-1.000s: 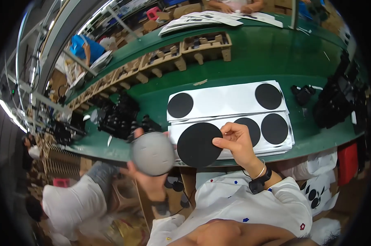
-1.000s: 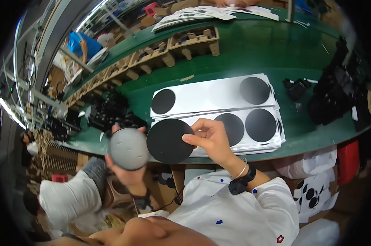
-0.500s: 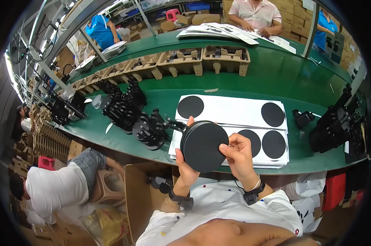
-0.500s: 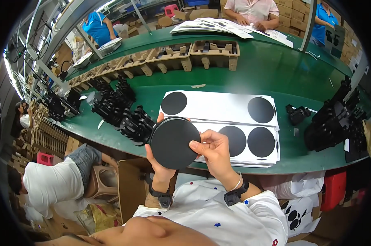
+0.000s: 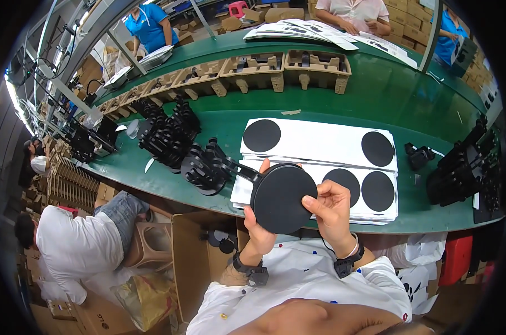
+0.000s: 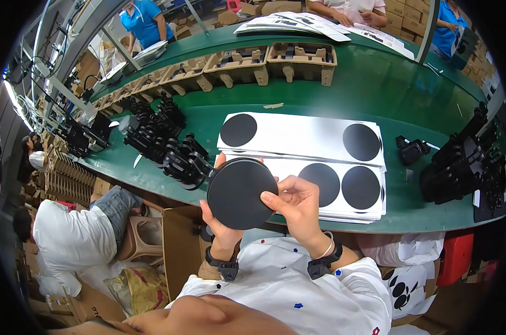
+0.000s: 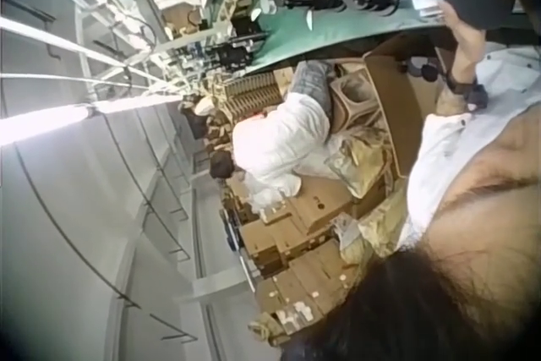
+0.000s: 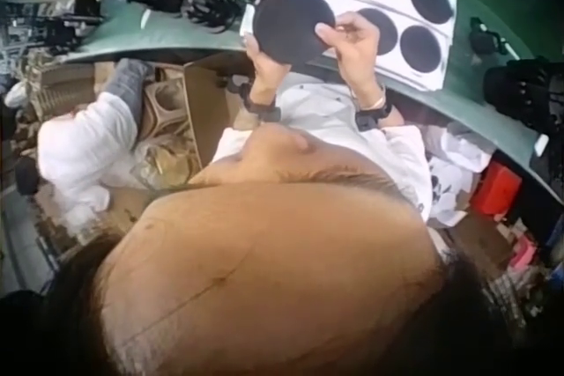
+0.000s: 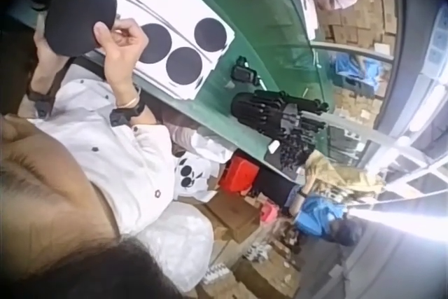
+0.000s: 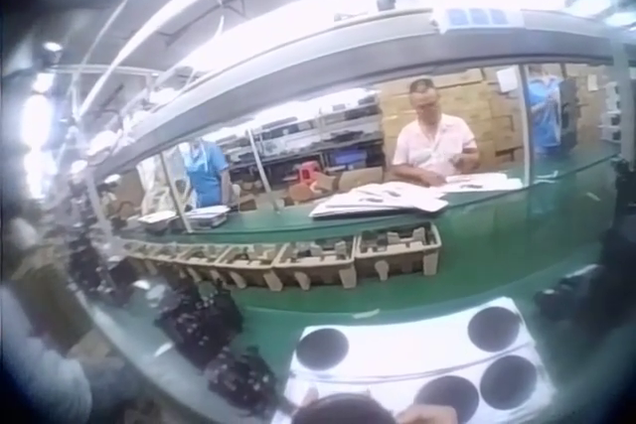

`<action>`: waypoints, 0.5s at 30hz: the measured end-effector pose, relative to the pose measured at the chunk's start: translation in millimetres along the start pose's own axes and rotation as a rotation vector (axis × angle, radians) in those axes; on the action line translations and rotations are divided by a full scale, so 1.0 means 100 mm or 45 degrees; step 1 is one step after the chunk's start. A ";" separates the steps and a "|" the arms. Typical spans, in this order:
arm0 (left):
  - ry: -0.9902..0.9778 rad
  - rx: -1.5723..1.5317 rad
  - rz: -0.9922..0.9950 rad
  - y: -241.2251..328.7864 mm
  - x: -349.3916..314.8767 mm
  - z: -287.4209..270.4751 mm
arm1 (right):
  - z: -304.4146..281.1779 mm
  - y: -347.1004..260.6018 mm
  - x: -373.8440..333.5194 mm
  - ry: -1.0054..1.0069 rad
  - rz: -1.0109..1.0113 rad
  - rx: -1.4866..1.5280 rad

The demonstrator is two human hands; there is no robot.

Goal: The person peels a black circular sticker from a sheet by hand and presses it onto the flat surface of a black plastic stand. This process is repeated for several components, which are then placed into a cardboard tray.

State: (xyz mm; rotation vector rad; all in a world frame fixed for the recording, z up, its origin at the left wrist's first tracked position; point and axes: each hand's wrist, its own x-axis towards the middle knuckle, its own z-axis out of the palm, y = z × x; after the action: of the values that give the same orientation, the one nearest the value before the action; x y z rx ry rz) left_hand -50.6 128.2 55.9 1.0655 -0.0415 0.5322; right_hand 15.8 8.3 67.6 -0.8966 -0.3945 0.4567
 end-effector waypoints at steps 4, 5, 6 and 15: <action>-0.109 -0.044 0.060 -0.02 0.00 -0.07 | 0.04 0.00 0.00 0.016 -0.051 -0.081; -0.105 -0.008 0.045 -0.02 0.00 -0.07 | 0.05 0.01 0.00 0.020 -0.068 -0.111; -0.101 0.028 0.030 -0.01 0.00 -0.08 | 0.04 0.02 0.00 0.021 -0.067 -0.109; -0.057 0.070 0.068 -0.01 0.01 -0.20 | 0.06 0.11 0.03 -0.068 -0.174 -0.144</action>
State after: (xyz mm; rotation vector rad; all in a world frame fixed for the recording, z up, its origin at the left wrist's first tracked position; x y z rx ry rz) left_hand -53.6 144.7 45.9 1.1322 -0.0957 0.5601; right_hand 13.1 19.8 62.8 -0.9615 -0.5314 0.3359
